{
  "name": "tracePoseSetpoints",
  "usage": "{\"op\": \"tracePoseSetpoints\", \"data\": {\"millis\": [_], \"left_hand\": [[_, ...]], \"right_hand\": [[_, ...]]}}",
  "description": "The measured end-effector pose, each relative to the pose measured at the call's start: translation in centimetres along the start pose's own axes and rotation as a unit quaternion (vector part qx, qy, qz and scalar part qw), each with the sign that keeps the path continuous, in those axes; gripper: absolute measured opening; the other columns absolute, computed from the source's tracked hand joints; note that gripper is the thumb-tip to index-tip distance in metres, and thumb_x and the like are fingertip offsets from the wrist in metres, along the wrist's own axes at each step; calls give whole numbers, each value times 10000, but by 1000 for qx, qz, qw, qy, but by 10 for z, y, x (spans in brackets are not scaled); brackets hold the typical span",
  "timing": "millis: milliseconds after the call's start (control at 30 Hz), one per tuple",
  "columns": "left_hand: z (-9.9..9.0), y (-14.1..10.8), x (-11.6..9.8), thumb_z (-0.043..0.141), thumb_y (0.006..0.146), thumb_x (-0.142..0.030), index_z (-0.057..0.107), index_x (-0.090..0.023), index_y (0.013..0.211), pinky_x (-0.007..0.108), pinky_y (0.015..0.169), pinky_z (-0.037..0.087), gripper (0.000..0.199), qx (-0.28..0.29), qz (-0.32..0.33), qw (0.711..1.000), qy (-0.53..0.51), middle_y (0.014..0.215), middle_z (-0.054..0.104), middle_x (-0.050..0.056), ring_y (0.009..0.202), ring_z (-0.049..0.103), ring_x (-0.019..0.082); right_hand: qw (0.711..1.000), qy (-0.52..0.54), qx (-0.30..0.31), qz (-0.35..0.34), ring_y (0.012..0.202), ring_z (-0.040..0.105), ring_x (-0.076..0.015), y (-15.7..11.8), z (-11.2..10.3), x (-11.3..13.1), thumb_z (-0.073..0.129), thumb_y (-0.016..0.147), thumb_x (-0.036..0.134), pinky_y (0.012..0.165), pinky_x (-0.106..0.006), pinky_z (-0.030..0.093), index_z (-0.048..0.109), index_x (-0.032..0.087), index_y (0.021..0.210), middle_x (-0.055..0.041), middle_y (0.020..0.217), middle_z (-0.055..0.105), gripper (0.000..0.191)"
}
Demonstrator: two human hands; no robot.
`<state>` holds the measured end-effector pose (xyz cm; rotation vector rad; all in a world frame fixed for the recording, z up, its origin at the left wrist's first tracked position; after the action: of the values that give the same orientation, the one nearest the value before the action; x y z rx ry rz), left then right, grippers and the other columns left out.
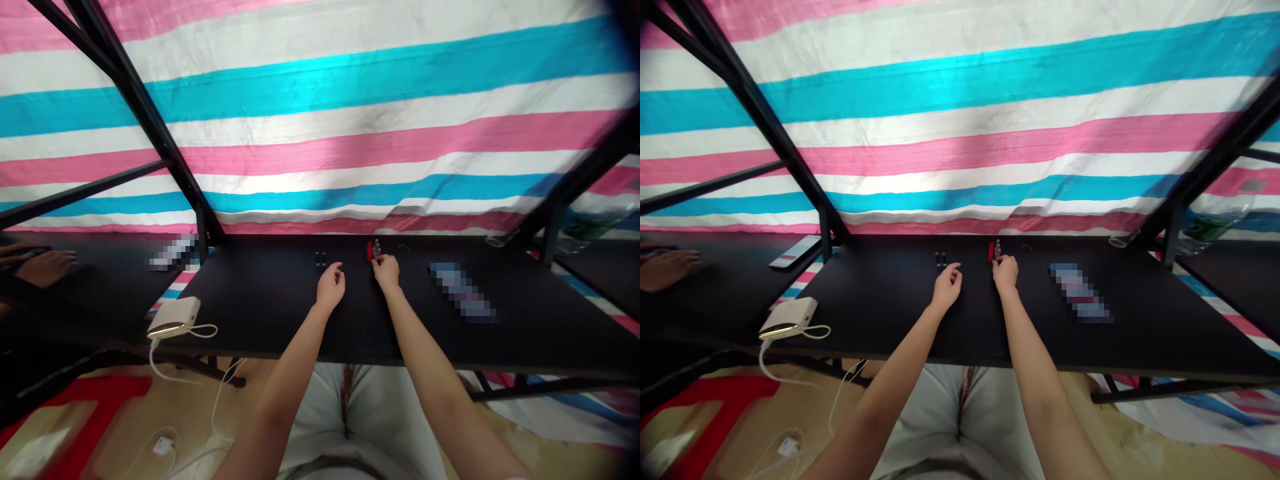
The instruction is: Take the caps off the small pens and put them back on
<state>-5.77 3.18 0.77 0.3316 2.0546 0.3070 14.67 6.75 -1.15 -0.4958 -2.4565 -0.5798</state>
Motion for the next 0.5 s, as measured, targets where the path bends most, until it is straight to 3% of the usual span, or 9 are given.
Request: {"op": "tracePoseSetpoints", "data": {"millis": [200, 500], "left_hand": [[-18, 10, 6, 420, 786, -178, 371, -209, 1280, 271, 753, 414, 497, -64, -31, 997, 41, 805, 567, 38, 740, 531, 140], [-21, 22, 13, 414, 781, -157, 352, -211, 1304, 290, 770, 415, 529, -78, -24, 991, 104, 829, 569, 67, 845, 533, 189]], "right_hand": [[997, -51, -40, -41, 844, 482, -243, -19, -18, 6, 518, 745, 321, 714, -360, 354, 624, 151, 778, -124, 849, 544, 203], [981, 32, -21, -191, 766, 472, -188, -41, -19, 42, 413, 807, 315, 691, -302, 344, 596, 180, 740, -68, 769, 561, 237]]}}
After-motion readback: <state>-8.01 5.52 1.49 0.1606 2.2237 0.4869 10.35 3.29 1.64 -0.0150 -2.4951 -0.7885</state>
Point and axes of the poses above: each hand's wrist, its own y-axis towards the middle knuckle, its own z-axis out of the palm, x = y × z, the point moved 6 cm from there along y, towards the middle knuckle
